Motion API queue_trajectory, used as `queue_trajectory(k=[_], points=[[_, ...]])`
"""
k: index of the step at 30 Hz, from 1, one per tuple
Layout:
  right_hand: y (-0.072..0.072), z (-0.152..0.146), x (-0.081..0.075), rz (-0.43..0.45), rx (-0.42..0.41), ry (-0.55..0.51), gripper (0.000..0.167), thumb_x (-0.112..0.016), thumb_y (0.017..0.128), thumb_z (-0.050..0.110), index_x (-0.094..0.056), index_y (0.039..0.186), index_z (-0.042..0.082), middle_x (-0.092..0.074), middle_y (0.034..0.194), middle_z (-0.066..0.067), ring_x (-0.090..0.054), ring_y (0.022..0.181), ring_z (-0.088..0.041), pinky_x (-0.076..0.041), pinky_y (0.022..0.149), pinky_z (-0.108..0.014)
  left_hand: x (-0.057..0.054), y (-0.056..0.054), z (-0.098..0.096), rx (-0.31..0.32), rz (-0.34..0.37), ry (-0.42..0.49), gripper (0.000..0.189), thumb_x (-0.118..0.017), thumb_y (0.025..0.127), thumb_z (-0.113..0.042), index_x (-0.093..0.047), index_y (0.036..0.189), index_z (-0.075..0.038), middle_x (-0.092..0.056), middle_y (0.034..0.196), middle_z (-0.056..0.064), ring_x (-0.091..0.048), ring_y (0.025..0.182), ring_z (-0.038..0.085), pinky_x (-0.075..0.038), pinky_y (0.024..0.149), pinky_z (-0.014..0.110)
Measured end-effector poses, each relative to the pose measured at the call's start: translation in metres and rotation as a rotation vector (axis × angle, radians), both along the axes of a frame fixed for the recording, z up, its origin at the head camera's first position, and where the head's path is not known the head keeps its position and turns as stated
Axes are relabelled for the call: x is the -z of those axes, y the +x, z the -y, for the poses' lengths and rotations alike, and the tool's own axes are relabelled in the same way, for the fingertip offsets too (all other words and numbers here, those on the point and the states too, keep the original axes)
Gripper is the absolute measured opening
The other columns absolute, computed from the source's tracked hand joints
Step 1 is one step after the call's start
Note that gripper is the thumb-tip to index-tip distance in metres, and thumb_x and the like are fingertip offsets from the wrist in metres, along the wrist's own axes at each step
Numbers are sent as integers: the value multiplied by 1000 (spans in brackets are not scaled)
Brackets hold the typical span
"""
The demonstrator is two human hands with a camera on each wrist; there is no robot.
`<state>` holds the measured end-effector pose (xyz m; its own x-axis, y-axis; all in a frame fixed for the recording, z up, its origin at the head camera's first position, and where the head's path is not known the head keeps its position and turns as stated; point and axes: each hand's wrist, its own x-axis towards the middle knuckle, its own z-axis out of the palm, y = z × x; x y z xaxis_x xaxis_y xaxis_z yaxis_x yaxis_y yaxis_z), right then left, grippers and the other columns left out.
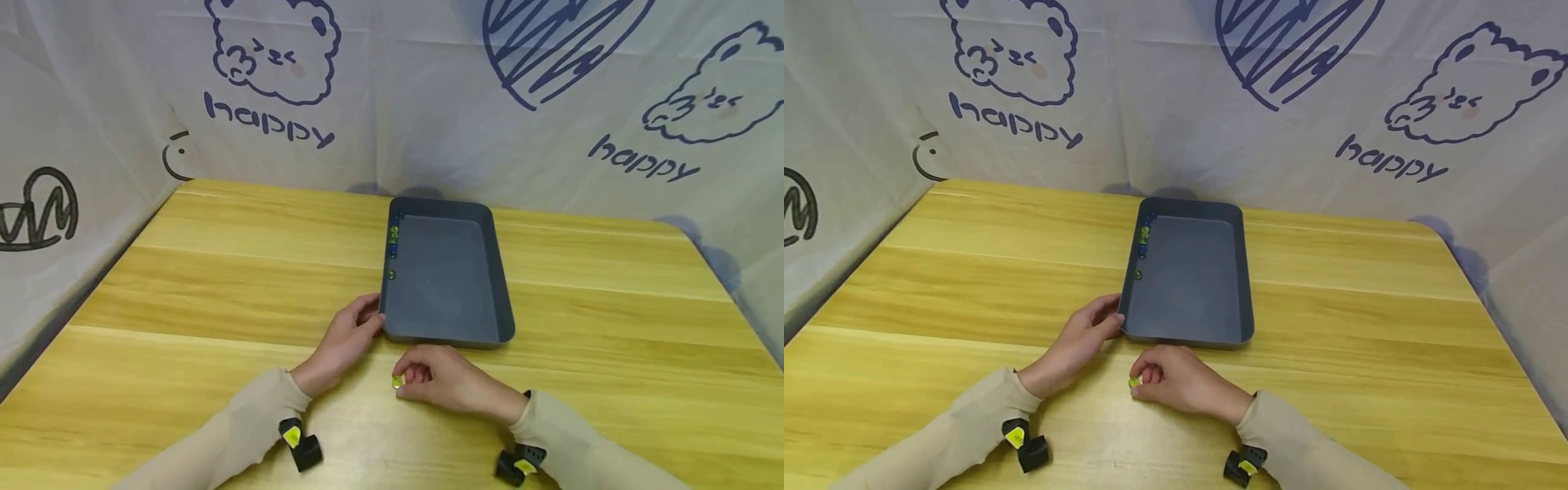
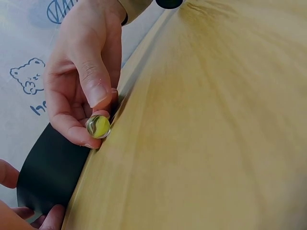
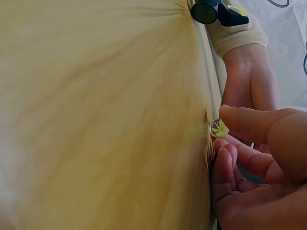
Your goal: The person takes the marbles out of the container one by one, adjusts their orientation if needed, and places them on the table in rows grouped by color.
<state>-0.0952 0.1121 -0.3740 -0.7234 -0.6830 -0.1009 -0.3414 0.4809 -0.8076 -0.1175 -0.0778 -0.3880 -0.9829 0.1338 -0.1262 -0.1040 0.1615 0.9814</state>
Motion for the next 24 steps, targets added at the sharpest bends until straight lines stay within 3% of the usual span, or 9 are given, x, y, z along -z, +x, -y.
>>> queue_trajectory(k=[15, 19, 24], points=[[0, -2, -2, 30, 11, -9, 18, -74, 84, 8, -69, 101, 3, -59, 77, 9, -54, 70, -2, -49, 64, -22, -1, 0, 1, 6, 0, 10, 43, -51, 98, -9, -46, 139, 4, -55, 130, 19, -54, 113, 27, -47, 94, 39], [-1, -5, -1, 86, 17, -39, 22, -73, 86, 9, -69, 105, 1, -61, 81, 6, -56, 73, -5, -49, 66, -22, -2, 0, 1, 0, 5, 6, 43, -51, 98, -9, -46, 139, 4, -56, 129, 18, -54, 113, 27, -46, 94, 39], [0, -13, -3, 218, 57, -86, 26, -70, 88, 11, -67, 112, 1, -64, 91, 1, -59, 82, -12, -50, 71, -24, 0, 0, 1, -2, 6, -1, 43, -52, 97, -8, -47, 138, 4, -57, 128, 19, -55, 112, 27, -46, 94, 39]])
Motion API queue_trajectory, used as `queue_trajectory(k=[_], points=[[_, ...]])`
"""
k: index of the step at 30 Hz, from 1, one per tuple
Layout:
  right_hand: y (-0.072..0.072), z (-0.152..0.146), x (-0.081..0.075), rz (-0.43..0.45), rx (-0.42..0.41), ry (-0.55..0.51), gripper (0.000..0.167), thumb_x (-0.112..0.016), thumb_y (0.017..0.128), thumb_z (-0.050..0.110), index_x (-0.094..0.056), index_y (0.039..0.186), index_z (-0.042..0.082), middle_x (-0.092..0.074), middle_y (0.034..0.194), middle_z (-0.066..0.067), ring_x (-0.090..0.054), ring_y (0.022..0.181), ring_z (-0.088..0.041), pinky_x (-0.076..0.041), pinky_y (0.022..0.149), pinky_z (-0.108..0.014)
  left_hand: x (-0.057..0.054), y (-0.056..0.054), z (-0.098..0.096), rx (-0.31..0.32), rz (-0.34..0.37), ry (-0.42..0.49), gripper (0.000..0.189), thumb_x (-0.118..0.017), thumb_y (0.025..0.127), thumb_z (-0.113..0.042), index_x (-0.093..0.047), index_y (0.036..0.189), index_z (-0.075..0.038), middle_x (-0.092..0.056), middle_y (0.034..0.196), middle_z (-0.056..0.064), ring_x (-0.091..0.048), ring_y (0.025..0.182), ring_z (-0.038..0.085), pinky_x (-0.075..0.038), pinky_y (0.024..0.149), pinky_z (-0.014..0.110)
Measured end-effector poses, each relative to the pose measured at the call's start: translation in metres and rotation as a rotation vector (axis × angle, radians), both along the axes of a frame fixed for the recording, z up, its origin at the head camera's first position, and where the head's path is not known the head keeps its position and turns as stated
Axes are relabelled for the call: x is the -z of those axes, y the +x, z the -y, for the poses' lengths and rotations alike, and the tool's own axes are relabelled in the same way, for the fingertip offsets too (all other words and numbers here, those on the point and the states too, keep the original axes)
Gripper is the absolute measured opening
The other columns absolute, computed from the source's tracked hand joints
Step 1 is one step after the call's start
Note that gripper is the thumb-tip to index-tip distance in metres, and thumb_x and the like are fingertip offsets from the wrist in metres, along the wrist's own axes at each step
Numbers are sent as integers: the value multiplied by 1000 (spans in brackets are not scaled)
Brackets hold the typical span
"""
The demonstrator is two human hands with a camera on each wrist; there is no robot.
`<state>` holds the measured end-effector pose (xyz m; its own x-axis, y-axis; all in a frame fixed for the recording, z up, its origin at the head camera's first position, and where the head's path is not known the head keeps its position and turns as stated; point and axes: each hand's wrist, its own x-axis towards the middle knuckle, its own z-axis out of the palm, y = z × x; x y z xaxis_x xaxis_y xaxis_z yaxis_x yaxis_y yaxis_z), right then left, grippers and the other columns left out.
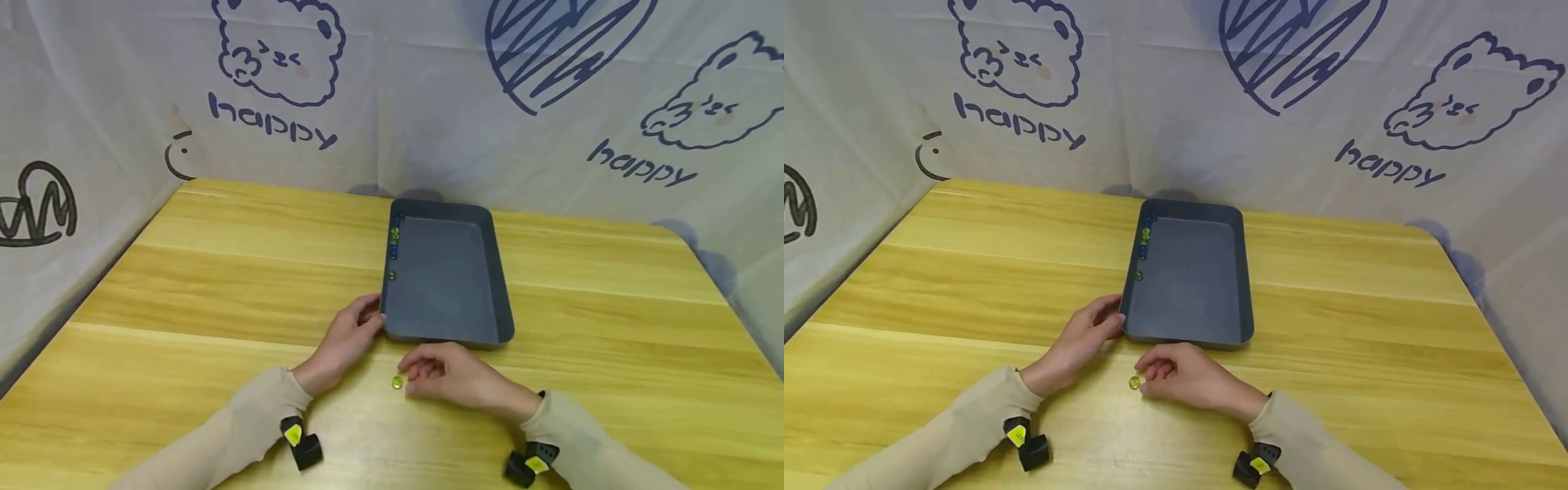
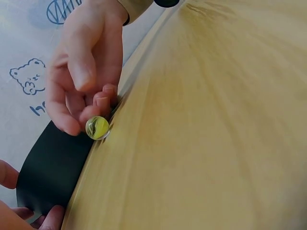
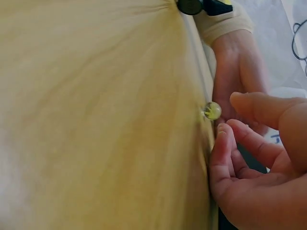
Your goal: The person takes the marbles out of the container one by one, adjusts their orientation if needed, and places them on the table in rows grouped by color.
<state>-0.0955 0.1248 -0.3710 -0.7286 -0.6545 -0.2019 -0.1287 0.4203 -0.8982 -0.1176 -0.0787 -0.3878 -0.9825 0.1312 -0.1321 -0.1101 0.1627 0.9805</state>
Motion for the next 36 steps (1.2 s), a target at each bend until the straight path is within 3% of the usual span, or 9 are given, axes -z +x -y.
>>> queue_trajectory(k=[3, 7, 13, 18, 27, 32, 36], points=[[2, -5, -7, 59, 9, -30, 28, -68, 90, 12, -65, 115, -1, -65, 96, -3, -60, 84, -16, -50, 71, -24, 1, 0, 0, -2, -1, -8, 43, -52, 97, -8, -47, 138, 4, -57, 127, 19, -55, 112, 27, -46, 94, 39], [2, -10, -24, 56, -6, -82, 30, -65, 93, 12, -63, 117, -5, -66, 100, -12, -62, 86, -21, -50, 70, -25, 1, 2, -1, -8, 0, -18, 42, -52, 97, -8, -48, 137, 4, -57, 126, 18, -55, 111, 27, -46, 94, 39], [-7, -15, -48, -47, 43, -123, 32, -64, 94, 14, -62, 120, -4, -63, 110, -19, -61, 95, -22, -52, 79, -30, 1, 3, -1, -4, -1, -6, 43, -52, 97, -7, -47, 138, 5, -56, 129, 19, -54, 114, 28, -46, 96, 40], [-27, -17, -57, -139, 141, -105, 32, -63, 95, 16, -62, 124, 3, -62, 114, -15, -60, 98, -22, -52, 84, -39, 0, 2, 0, -8, 4, -2, 43, -52, 97, -7, -46, 138, 4, -55, 130, 19, -54, 114, 28, -46, 95, 40], [-74, -22, -56, -162, 283, -71, 31, -61, 96, 15, -62, 124, 3, -60, 120, -18, -58, 105, -28, -46, 94, -50, -2, 1, 1, -9, 4, -8, 44, -51, 97, -7, -45, 139, 4, -54, 130, 19, -53, 114, 28, -45, 96, 41], [-91, -25, -57, -97, 288, -48, 33, -60, 97, 16, -61, 126, 0, -56, 128, -20, -55, 112, -30, -42, 99, -49, -2, 1, 0, 1, -1, -12, 44, -51, 97, -8, -45, 139, 5, -54, 131, 19, -53, 115, 29, -45, 96, 40], [-101, -27, -64, -91, 272, 11, 34, -61, 96, 18, -61, 127, 1, -59, 124, -16, -55, 111, -33, -42, 98, -51, -2, 0, -2, 2, 7, 1, 44, -50, 98, -7, -44, 140, 4, -54, 131, 19, -53, 115, 28, -45, 96, 40]])
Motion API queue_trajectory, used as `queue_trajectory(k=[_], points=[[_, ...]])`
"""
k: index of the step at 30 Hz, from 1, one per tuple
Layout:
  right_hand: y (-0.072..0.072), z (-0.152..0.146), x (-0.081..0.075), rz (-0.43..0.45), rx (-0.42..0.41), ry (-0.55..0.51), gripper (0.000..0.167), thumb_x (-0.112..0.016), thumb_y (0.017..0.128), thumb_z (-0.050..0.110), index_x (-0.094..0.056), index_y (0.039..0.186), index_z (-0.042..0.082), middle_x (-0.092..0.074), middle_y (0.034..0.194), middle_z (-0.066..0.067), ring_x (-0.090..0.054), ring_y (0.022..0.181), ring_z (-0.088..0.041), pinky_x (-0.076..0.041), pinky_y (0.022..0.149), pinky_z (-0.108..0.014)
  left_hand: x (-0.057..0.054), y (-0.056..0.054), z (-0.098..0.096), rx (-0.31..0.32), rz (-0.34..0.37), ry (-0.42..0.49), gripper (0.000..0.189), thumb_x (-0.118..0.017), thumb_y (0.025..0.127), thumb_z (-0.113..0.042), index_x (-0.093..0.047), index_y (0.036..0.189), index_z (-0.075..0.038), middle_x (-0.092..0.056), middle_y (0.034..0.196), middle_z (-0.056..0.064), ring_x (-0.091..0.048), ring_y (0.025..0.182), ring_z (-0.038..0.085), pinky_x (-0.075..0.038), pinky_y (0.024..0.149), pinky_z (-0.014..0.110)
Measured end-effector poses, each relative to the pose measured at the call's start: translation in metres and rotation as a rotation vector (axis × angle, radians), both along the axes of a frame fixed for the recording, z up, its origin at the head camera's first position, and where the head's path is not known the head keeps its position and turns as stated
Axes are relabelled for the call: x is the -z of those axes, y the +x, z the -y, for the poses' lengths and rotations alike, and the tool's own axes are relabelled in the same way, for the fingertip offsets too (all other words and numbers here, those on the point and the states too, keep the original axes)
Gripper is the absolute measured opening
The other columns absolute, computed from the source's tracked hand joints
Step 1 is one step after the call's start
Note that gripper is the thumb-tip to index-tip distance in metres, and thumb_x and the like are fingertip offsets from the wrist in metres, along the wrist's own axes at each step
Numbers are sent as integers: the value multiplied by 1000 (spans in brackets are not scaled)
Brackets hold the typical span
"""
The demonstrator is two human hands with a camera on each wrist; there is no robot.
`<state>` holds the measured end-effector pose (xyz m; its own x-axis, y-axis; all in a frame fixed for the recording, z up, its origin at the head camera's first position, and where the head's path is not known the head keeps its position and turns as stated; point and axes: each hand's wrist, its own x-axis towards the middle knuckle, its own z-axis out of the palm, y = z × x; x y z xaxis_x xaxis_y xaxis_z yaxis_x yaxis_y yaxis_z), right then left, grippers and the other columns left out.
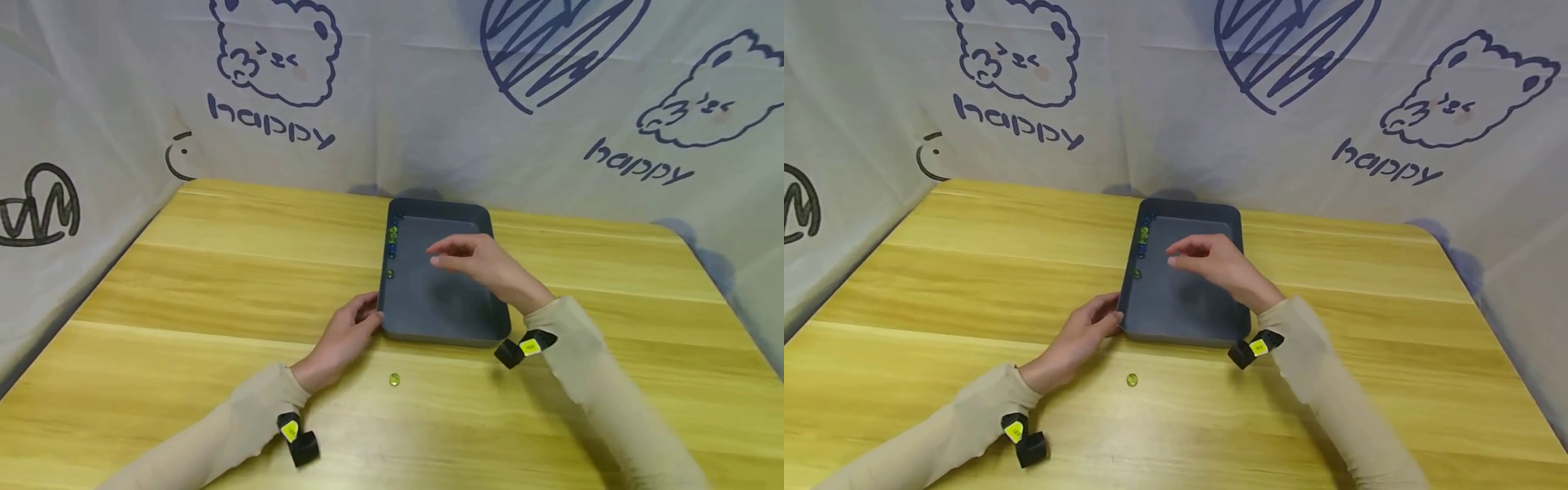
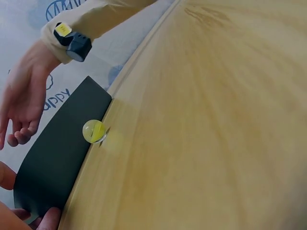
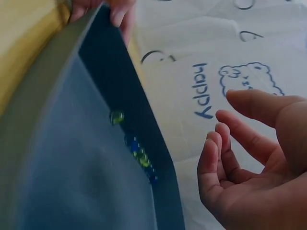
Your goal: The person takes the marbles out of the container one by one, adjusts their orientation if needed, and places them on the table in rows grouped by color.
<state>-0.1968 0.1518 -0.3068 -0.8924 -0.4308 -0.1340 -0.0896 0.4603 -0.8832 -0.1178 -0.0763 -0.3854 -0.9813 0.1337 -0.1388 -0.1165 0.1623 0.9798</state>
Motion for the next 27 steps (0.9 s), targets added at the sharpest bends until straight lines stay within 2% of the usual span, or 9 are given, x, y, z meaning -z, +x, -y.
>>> queue_trajectory(k=[4, 7, 15, 21, 27], points=[[-9, 6, -8, -53, -13, 69, 32, -65, 94, 20, -65, 123, 5, -62, 114, -11, -57, 103, -29, -45, 93, -48, 0, -2, 1, 0, -8, 5, 45, -50, 98, -7, -44, 140, 4, -53, 131, 19, -52, 115, 28, -44, 96, 41], [-17, 12, -7, -54, -43, 106, 33, -67, 92, 21, -66, 121, 5, -62, 112, -10, -57, 102, -27, -45, 93, -46, -1, -2, 2, -1, -9, 7, 45, -51, 98, -8, -44, 140, 4, -54, 130, 19, -53, 114, 28, -45, 96, 40], [-39, 33, 7, 50, -85, 179, 35, -69, 91, 17, -65, 123, 3, -61, 121, -9, -54, 111, -24, -43, 97, -43, 1, 1, 2, 5, -1, 3, 44, -50, 98, -8, -45, 139, 5, -54, 130, 19, -53, 112, 27, -45, 95, 40], [-56, 47, 17, 14, -102, 238, 30, -71, 88, 13, -70, 116, 2, -66, 110, -9, -57, 99, -22, -46, 90, -38, 1, 1, 2, -5, -13, -9, 43, -51, 97, -8, -47, 138, 5, -56, 128, 18, -54, 112, 27, -45, 95, 40], [-65, 58, 27, 10, -139, 251, 25, -74, 86, 11, -73, 108, 2, -69, 101, -7, -58, 89, -19, -47, 80, -31, 3, 2, 2, -9, -18, -12, 43, -51, 97, -8, -47, 138, 4, -56, 128, 18, -55, 112, 27, -45, 95, 40]])
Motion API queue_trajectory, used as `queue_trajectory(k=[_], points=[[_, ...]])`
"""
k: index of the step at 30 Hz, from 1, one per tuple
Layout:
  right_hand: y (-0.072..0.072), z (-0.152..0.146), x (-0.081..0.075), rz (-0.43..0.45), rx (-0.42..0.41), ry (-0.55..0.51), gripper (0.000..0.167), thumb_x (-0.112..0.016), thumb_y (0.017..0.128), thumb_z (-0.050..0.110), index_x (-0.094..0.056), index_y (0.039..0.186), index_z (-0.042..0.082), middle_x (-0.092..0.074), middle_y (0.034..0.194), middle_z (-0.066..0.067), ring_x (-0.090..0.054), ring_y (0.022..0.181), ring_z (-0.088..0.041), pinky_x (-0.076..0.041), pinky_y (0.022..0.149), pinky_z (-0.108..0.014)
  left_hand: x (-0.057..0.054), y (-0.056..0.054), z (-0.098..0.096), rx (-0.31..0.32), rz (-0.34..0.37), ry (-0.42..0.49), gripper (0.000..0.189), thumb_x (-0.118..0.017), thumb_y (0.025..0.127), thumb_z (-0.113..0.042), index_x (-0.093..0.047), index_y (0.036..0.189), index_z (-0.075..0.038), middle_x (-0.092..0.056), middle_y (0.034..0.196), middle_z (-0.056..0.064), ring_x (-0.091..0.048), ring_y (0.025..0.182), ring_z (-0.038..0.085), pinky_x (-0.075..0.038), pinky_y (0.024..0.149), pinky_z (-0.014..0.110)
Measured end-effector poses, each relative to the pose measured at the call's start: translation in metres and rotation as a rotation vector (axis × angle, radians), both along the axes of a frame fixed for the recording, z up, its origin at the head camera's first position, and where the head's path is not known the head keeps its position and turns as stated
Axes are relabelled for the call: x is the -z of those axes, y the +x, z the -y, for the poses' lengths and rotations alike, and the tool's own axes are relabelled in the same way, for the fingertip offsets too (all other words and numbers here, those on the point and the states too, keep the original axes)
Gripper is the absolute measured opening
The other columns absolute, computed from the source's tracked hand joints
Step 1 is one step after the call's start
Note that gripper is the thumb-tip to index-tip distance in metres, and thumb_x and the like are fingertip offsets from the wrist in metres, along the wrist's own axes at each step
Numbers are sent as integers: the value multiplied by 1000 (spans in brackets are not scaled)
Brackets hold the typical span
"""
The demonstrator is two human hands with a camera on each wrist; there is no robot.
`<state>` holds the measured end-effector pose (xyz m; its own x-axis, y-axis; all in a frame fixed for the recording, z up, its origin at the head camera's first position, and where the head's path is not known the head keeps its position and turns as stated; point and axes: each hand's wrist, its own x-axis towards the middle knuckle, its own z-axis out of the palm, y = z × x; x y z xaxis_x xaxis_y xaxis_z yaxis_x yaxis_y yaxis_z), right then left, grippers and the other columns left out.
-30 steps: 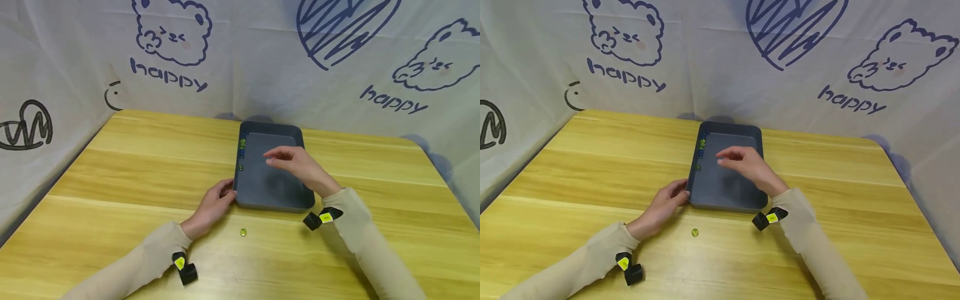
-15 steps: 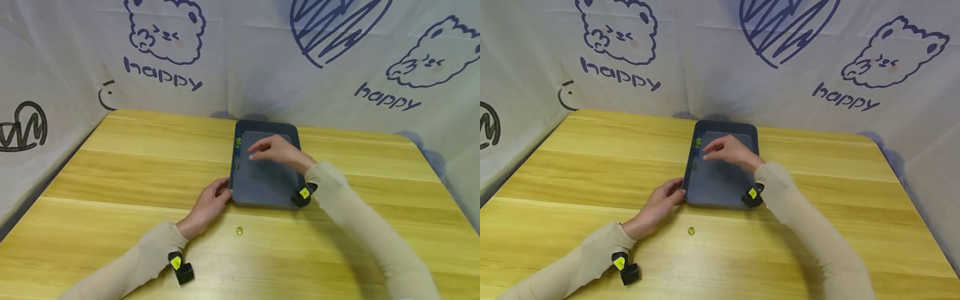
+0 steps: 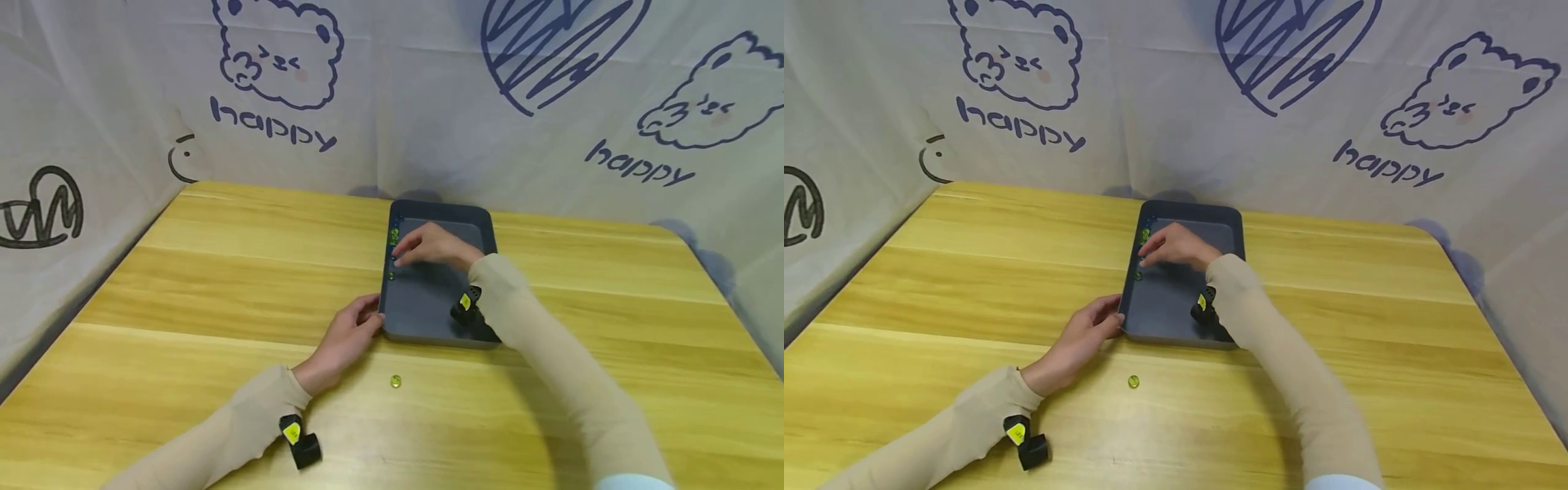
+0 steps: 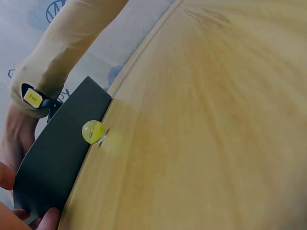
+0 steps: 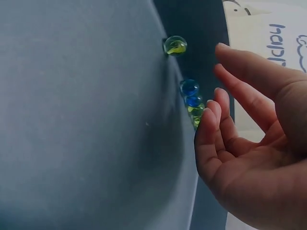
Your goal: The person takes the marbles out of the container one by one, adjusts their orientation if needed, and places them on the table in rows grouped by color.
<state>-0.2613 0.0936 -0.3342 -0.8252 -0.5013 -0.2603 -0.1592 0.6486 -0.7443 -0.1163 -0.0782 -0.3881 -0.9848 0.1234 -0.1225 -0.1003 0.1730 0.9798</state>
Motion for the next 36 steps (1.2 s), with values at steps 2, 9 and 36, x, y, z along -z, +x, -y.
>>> queue_trajectory(k=[2, 9, 36], points=[[-1, 2, 5, 8, -6, 8, 23, -74, 85, 11, -73, 107, 3, -70, 97, -6, -57, 86, -18, -46, 78, -29, 1, 0, 0, 1, -5, -1, 43, -51, 97, -8, -47, 138, 4, -57, 128, 18, -55, 111, 26, -45, 95, 39], [1, 7, 17, 11, -56, 42, 20, -78, 81, 8, -75, 100, 2, -71, 84, -2, -58, 78, -14, -45, 72, -24, 3, 4, -1, 0, 13, 5, 43, -51, 97, -7, -46, 138, 5, -56, 128, 18, -55, 110, 26, -46, 94, 39], [-4, 1, 12, -1, -131, 70, 18, -72, 88, 13, -74, 102, 3, -71, 95, -4, -60, 84, -16, -47, 74, -27, -1, -1, -1, 5, -5, -3, 43, -51, 98, -9, -46, 139, 5, -54, 131, 18, -54, 112, 27, -46, 94, 39]])
